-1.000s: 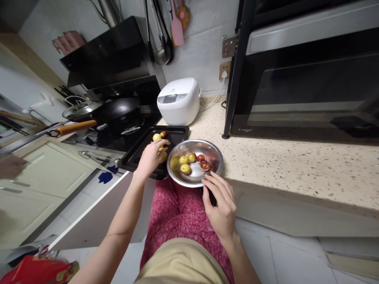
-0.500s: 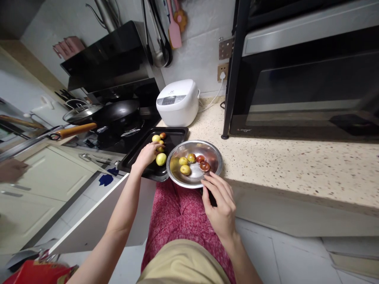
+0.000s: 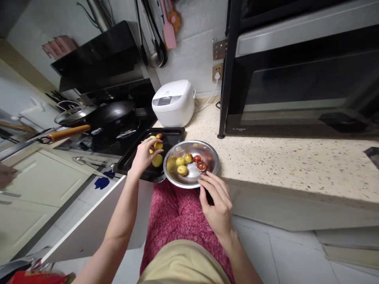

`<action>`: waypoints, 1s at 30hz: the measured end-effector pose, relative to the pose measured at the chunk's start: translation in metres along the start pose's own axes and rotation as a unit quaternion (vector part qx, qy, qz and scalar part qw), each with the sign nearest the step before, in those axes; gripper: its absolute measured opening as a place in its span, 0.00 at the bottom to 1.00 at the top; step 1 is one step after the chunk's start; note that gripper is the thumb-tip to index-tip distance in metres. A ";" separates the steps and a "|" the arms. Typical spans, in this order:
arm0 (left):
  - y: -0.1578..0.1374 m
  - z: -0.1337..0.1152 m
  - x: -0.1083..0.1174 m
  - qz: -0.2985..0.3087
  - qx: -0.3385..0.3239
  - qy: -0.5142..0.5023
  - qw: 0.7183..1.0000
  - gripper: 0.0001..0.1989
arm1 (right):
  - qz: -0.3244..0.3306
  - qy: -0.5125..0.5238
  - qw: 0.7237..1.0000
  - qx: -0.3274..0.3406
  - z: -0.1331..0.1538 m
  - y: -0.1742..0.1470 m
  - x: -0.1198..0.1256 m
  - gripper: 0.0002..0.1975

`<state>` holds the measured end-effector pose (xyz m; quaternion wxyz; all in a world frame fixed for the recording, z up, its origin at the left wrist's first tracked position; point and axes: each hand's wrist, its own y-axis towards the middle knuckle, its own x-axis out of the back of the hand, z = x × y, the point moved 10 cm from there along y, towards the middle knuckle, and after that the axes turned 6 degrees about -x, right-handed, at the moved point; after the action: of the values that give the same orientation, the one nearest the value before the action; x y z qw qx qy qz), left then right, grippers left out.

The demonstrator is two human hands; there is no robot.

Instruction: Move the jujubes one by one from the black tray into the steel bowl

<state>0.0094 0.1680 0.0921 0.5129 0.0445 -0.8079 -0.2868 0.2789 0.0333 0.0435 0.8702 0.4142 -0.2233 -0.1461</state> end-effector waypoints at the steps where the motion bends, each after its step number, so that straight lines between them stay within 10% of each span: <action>1: -0.002 -0.016 0.003 -0.010 -0.016 -0.024 1.000 0.13 | 0.001 0.001 1.000 -0.003 0.000 0.000 0.000 0.16; 10: -0.024 -0.126 -0.056 0.168 -0.131 -0.073 0.974 0.15 | 0.006 0.004 1.000 -0.018 0.000 0.001 0.000 0.15; 30: -0.023 -0.131 -0.083 0.261 -0.162 0.030 0.951 0.12 | 0.003 0.016 0.999 -0.029 -0.003 0.001 0.001 0.14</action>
<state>0.1556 0.1246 0.0541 0.5938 -0.2430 -0.7185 -0.2686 0.2809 0.0353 0.0430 0.8854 0.3908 -0.2066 -0.1433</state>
